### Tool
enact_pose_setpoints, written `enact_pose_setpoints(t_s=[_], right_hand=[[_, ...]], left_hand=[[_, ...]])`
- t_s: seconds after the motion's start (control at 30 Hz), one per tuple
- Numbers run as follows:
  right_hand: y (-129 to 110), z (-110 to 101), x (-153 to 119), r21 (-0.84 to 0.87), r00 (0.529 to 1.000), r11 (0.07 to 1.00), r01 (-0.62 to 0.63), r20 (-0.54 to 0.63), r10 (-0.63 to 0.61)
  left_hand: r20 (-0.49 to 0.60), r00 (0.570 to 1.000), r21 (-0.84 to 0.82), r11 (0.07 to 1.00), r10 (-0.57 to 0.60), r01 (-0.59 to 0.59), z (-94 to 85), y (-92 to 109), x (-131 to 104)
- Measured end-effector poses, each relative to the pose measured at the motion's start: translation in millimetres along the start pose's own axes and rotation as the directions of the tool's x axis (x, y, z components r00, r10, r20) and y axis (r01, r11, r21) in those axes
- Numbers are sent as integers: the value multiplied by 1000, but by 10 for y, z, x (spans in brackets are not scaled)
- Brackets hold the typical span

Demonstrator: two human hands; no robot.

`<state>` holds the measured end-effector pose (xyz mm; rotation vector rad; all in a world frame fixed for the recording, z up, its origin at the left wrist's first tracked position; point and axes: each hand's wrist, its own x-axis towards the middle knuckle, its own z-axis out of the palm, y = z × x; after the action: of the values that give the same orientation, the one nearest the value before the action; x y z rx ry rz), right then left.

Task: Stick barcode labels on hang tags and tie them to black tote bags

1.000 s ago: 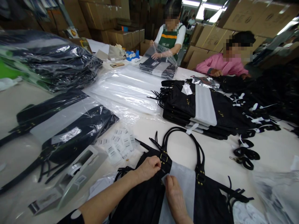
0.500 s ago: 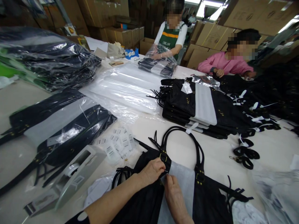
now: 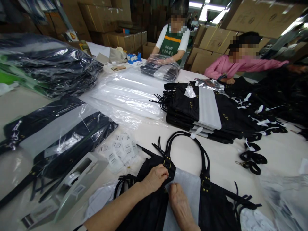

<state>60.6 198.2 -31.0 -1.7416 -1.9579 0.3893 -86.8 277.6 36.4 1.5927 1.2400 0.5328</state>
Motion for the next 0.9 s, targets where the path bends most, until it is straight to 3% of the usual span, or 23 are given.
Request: enact_pose_setpoints(t_s=[0.2, 0.4, 0.63, 0.77, 0.9], right_hand=[[-176, -156, 172, 294, 964, 919, -262, 42, 261], [-323, -246, 328, 627, 858, 605, -490, 222, 464], [-355, -256, 310, 790, 751, 280, -545, 313, 581], [-388, -287, 319, 835, 653, 33, -549, 405, 640], [-405, -280, 318, 808, 609, -11, -589, 453, 652]], left_hand=[[8, 1000, -30, 999, -30, 30, 37, 26, -8], [-8, 996, -38, 996, -83, 83, 130, 40, -47], [-39, 991, -63, 990, -129, 126, 158, 39, -55], [-43, 988, -108, 984, -149, 144, 117, 63, -58], [-44, 983, -167, 971, -179, 170, 98, 61, -52]])
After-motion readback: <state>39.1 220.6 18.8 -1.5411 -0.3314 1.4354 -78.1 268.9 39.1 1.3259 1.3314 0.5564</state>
